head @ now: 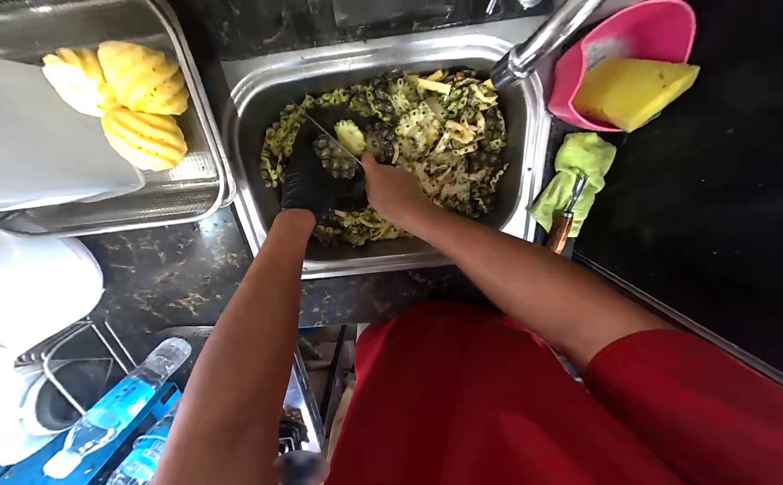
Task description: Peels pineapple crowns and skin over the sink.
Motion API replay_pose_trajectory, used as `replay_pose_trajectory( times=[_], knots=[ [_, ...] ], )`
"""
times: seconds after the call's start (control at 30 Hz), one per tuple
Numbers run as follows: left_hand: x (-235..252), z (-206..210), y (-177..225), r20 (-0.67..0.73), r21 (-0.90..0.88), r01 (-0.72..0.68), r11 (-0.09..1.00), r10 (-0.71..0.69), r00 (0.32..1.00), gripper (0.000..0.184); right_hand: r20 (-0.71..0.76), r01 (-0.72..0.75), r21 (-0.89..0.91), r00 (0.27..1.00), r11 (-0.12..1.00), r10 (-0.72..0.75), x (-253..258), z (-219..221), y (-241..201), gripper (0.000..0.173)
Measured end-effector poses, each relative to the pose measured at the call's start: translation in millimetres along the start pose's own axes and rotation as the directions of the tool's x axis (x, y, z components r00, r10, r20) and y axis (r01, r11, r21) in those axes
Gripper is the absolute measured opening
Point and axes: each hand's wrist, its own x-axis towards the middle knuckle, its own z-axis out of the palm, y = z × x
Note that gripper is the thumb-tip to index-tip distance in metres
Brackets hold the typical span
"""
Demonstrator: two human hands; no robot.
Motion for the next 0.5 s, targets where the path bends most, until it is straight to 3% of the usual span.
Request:
replay_pose_trajectory(
  times=[0.23,0.37,0.5],
  knots=[
    [-4.8,6.9,-5.5,-0.057,-0.087,0.013,0.996,-0.018,0.998,0.131,0.022,-0.011,-0.100,1.000,0.995,0.013,-42.9,-10.1,85.5,0.035],
    [-28.3,2.6,-10.9,-0.117,-0.214,0.027,0.977,-0.053,0.992,0.122,-0.031,-0.072,0.066,0.997,0.995,0.075,-53.7,-29.0,115.1,0.037],
    [-41.1,-8.2,-6.0,-0.110,0.059,0.042,0.997,-0.035,0.993,0.114,-0.033,-0.122,0.179,0.991,0.976,0.130,-76.1,-24.9,110.8,0.034]
  ],
)
